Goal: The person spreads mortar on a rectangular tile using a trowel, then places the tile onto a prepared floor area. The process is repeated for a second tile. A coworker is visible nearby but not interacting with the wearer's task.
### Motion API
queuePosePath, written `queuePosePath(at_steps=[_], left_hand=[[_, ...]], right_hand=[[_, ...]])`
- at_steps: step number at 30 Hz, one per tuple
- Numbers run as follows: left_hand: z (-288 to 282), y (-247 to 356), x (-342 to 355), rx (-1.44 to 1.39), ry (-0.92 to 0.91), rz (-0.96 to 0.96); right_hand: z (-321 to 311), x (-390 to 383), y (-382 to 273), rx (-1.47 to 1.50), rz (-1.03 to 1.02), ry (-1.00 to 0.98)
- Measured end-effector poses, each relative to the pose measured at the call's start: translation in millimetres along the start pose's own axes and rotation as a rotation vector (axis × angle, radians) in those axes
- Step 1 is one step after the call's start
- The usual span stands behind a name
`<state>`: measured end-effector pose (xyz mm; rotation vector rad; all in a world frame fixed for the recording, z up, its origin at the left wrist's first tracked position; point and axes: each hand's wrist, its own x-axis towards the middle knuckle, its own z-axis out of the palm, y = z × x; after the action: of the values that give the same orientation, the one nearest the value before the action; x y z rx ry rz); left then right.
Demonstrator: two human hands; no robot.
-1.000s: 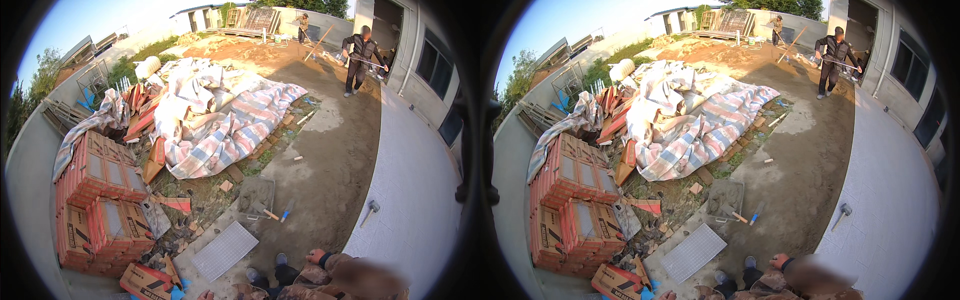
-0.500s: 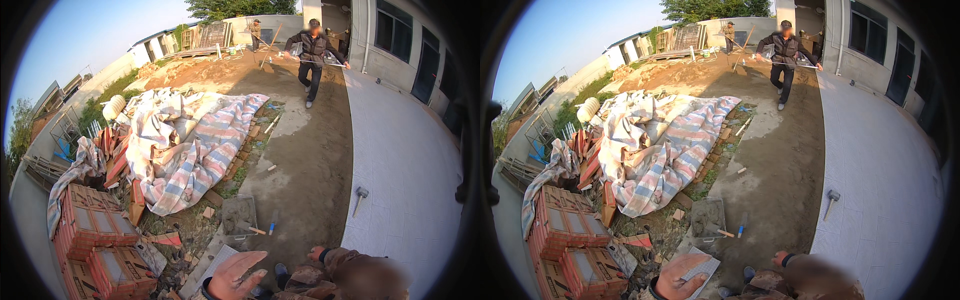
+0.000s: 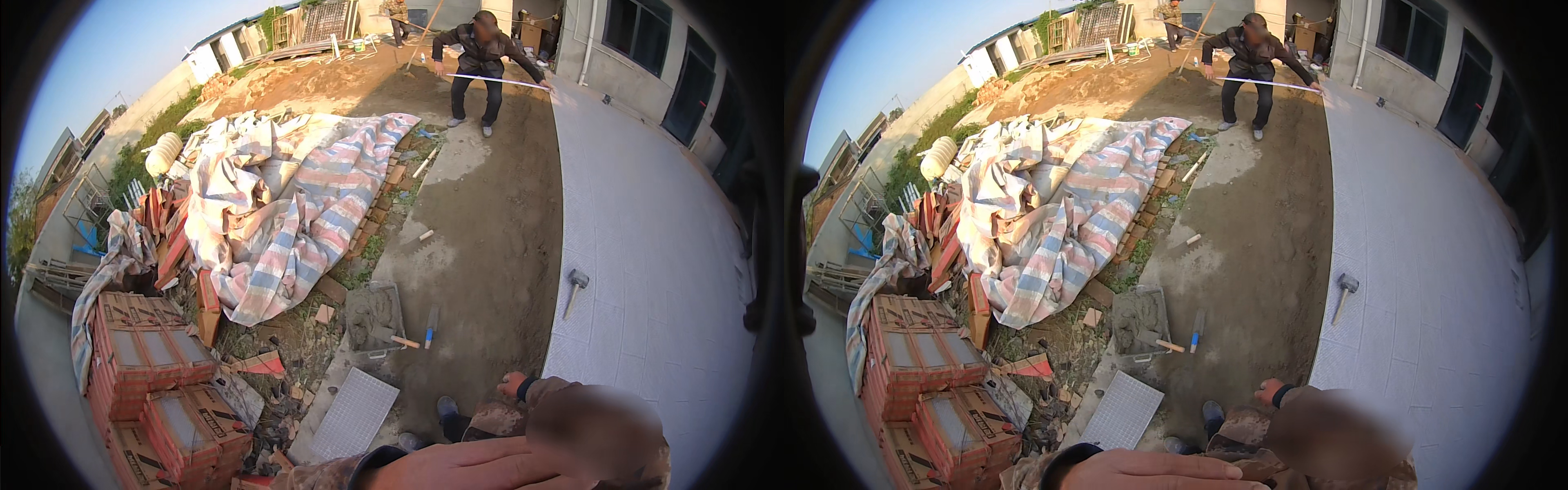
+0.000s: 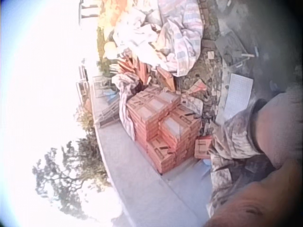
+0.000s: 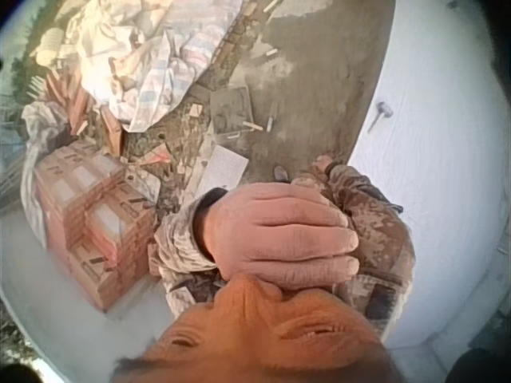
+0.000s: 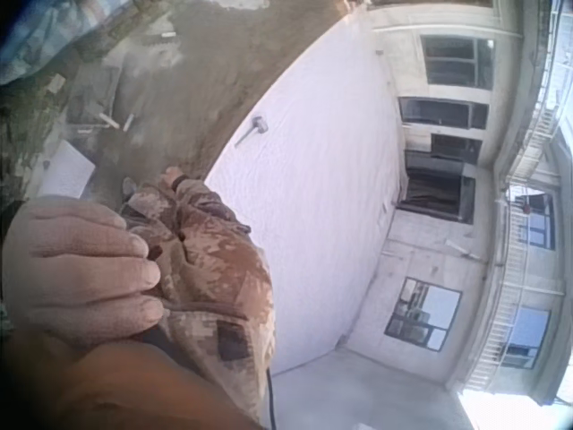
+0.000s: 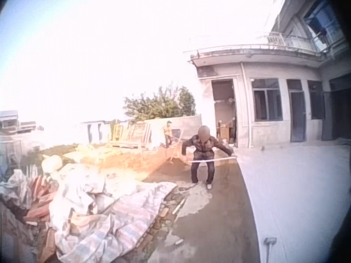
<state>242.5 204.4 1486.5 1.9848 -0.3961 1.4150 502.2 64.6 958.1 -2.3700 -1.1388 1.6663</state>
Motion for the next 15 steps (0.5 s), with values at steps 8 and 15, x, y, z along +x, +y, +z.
queuePosePath(at_steps=[8, 15], left_hand=[[-11, 20, -3, 0.028, 0.003, -0.117], [0, 21, -7, -0.010, 0.119, -0.164]], right_hand=[[15, 1, 8, -0.126, -0.091, 0.070], [14, -5, 2, -0.034, -0.097, 0.027]])
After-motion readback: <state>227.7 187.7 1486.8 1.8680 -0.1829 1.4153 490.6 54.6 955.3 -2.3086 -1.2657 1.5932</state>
